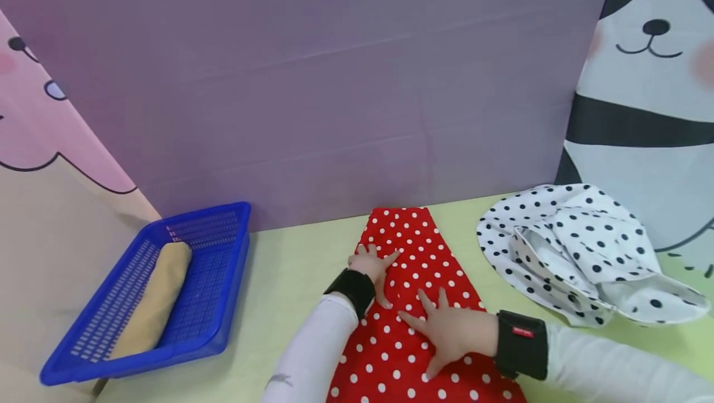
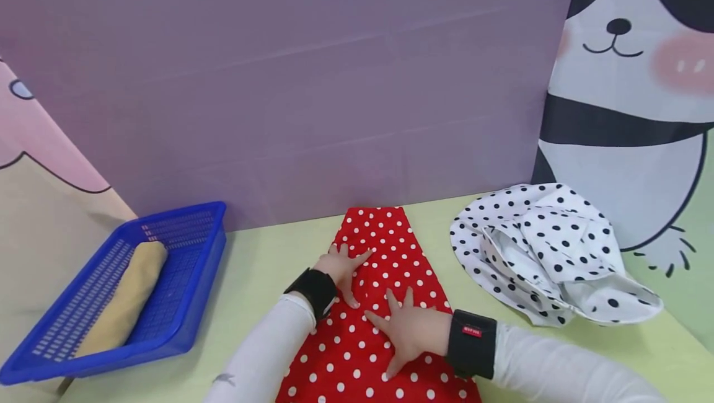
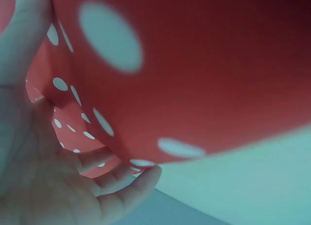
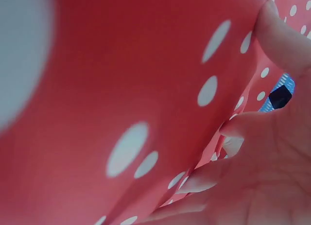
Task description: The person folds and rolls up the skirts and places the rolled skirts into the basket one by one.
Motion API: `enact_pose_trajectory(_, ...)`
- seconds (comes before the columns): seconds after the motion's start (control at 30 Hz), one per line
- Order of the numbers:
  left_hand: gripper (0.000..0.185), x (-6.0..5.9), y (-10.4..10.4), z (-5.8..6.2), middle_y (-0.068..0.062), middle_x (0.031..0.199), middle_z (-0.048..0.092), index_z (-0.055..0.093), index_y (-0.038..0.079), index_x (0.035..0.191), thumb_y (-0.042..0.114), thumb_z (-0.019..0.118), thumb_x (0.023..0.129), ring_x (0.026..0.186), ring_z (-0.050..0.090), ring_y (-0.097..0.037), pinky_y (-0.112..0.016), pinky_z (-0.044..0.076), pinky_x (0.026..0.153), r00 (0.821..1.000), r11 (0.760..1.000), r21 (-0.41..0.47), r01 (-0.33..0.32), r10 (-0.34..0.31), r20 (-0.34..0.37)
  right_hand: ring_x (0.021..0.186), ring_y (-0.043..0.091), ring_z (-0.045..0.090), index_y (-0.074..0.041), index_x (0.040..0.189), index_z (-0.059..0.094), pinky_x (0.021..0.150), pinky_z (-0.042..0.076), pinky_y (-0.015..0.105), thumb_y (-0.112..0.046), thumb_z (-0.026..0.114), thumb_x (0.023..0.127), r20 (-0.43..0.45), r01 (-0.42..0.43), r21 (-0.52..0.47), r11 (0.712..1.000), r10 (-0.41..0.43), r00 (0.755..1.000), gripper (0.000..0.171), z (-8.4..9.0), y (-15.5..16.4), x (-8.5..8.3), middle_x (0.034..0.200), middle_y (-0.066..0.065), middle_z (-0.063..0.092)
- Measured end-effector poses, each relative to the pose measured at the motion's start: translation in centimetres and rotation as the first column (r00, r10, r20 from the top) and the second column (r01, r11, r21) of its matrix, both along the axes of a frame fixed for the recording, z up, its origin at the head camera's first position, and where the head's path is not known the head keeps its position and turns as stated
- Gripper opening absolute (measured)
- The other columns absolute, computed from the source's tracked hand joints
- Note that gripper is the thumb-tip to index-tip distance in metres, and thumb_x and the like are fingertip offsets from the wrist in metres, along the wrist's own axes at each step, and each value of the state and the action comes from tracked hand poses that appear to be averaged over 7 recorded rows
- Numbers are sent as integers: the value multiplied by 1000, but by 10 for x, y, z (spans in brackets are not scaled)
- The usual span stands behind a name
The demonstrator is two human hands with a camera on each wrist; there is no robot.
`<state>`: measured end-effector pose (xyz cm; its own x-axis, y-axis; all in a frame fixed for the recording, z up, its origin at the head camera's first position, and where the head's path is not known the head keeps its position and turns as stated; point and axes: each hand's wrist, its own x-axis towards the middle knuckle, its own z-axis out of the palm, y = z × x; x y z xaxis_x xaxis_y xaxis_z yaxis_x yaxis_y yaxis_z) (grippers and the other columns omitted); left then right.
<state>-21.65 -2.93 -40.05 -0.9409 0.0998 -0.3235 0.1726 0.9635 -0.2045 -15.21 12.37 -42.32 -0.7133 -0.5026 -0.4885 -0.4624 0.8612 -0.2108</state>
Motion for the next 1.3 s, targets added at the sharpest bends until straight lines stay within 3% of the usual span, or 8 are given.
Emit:
enact_pose_trajectory(0.13,105,2,-3,3,-10,135,36,22,38,145,49,81,59,123,36,-27,-38,49,85,999,998,-25,-49,49,14,132,37,28,-45,135,38,81,49,58,-45,84,54,-14,-36,21,999,37,999,93,4,-2,-2,144,3,35)
enact_pose_trajectory(0.3,104,5,-12,11,-13,130,41,26,31,145,47,81,60,117,41,-30,-40,51,82,984,985,7,-175,174,22,131,34,29,-43,133,43,84,48,58,-33,86,55,-11,-45,10,999,45,999,89,20,-2,-7,142,2,36)
enact_pose_trajectory(0.57,91,7,-19,16,-11,103,52,48,11,126,58,80,55,98,51,-27,-43,51,79,920,925,-36,-379,381,96,132,37,31,-42,133,45,71,55,33,-12,80,68,-60,-64,16,998,64,996,79,30,3,-19,146,3,34)
enact_pose_trajectory(0.73,82,8,-20,15,-12,98,54,55,8,116,59,78,56,94,53,-31,-46,51,80,902,909,-57,-412,416,114,131,36,35,-41,134,45,77,55,37,-10,76,73,-101,-64,7,998,64,993,75,24,6,-30,147,4,35)
enact_pose_trajectory(0.9,82,12,-23,16,-10,98,55,55,8,117,64,74,60,95,53,-29,-45,52,80,903,911,-51,-410,413,116,128,36,40,-34,134,48,83,53,40,-10,72,77,-181,-81,-1,997,79,980,66,18,13,-44,146,9,38)
enact_pose_trajectory(1.1,82,21,-26,15,-6,85,62,54,6,112,68,71,60,78,62,-21,-34,54,70,863,862,77,-500,490,126,123,36,44,-26,133,51,86,52,41,-9,73,76,-237,-77,-6,997,73,969,63,18,19,-66,139,15,45)
enact_pose_trajectory(1.13,81,22,-26,14,-5,84,62,54,7,112,68,70,61,76,62,-20,-33,54,69,863,861,87,-500,489,124,123,36,44,-25,133,51,86,52,41,-10,73,76,-246,-73,-8,997,69,967,64,17,20,-69,138,15,46)
enact_pose_trajectory(1.3,81,22,-26,5,-5,85,56,57,7,110,76,57,67,81,54,-20,-31,54,70,919,919,32,-393,391,59,120,37,46,-21,133,51,84,53,41,-11,75,75,-315,-77,-21,997,66,947,64,13,20,-82,133,19,48)
